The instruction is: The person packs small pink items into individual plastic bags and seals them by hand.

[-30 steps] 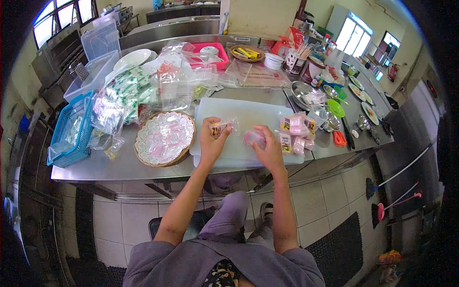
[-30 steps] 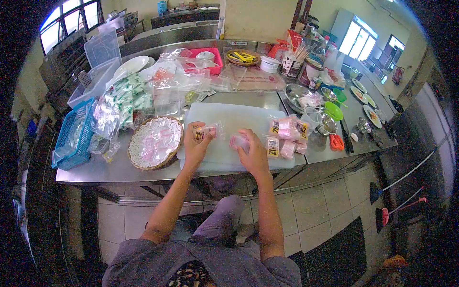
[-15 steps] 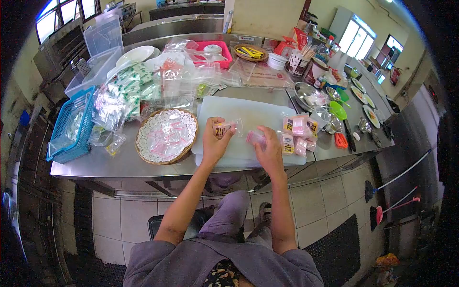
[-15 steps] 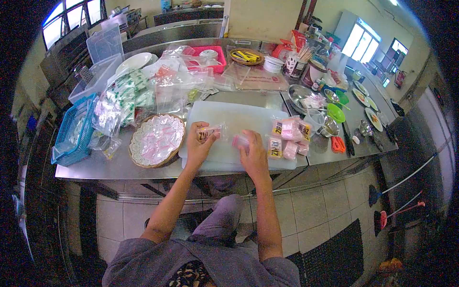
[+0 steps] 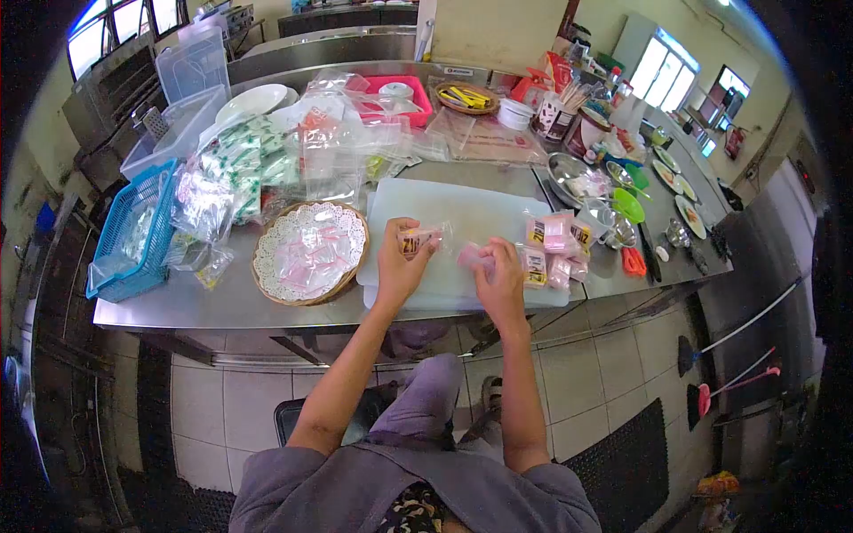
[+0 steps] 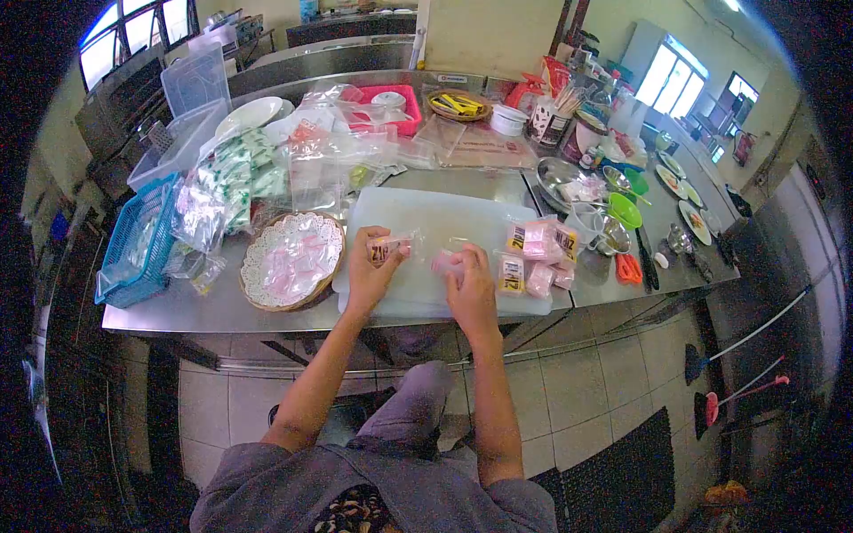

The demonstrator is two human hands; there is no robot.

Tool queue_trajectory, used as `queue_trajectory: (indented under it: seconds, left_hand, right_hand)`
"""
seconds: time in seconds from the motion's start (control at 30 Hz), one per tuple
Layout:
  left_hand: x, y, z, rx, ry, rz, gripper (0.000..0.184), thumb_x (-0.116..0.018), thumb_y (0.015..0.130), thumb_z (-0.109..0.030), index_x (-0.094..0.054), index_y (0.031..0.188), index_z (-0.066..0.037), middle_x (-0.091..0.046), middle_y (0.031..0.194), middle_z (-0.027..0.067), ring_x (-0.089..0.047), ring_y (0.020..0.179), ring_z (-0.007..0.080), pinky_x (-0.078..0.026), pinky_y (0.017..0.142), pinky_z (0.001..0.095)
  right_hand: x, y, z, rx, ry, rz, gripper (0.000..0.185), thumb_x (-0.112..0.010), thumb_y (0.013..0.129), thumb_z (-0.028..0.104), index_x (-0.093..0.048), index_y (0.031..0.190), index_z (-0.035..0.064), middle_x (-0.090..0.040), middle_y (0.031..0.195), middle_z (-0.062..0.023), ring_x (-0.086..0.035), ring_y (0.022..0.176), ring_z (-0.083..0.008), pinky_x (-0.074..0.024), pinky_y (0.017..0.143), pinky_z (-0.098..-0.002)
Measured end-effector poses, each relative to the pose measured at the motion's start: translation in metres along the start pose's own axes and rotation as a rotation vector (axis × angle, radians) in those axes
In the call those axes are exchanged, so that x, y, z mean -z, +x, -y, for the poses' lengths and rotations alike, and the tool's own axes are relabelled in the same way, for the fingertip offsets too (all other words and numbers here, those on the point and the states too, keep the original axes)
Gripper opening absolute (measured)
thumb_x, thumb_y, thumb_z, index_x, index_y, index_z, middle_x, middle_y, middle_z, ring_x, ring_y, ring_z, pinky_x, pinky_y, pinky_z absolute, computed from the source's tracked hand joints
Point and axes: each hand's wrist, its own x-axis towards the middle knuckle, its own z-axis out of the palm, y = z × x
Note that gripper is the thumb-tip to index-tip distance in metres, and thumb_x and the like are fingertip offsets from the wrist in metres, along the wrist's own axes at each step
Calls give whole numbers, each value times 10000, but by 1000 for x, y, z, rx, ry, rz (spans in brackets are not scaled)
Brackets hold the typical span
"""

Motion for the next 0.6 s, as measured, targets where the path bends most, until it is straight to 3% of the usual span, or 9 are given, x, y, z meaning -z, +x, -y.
queue_trajectory:
  seconds: [0.17,0.27,0.37,0.47,0.6]
  left_hand:
    - [1,-1,-5,-3,15,7,347,-679,765,-68,-442,1017,-37,-550,794,42,-524,675,67,-431,576,205]
    - [1,0,-4,28,-62,24,357,-683,766,-77,-440,1025,-38,-550,803,35,-523,697,65,-428,590,200]
    - [6,2,3,112,-193,84,379,-691,763,-83,-439,1044,-46,-553,824,25,-531,728,66,-432,604,197]
    - [9,3,-3,140,-335,171,412,-705,756,-97,-446,1072,-47,-554,847,16,-538,769,70,-435,635,191]
    - [12,4,-7,173,-383,236,423,-719,745,-107,-467,1078,-40,-559,872,14,-539,786,71,-441,673,194]
  right_hand:
    - [-5,0,-2,-175,109,41,223,-591,742,31,-513,947,-5,-493,1115,-171,-520,983,-348,-414,842,-392]
    - [-2,3,-5,110,-185,-108,187,-607,733,48,-525,889,-14,-523,1094,-176,-532,974,-336,-424,821,-389]
    - [-3,8,-7,79,-65,-216,160,-629,766,71,-536,869,-8,-601,953,-119,-588,820,-205,-459,738,-300]
    - [-2,11,-7,-346,692,-67,150,-637,792,96,-534,861,11,-626,839,-85,-587,715,-125,-471,655,-237]
    - [2,15,9,-346,796,-82,146,-635,800,82,-527,869,13,-623,816,-68,-570,664,-80,-466,588,-204]
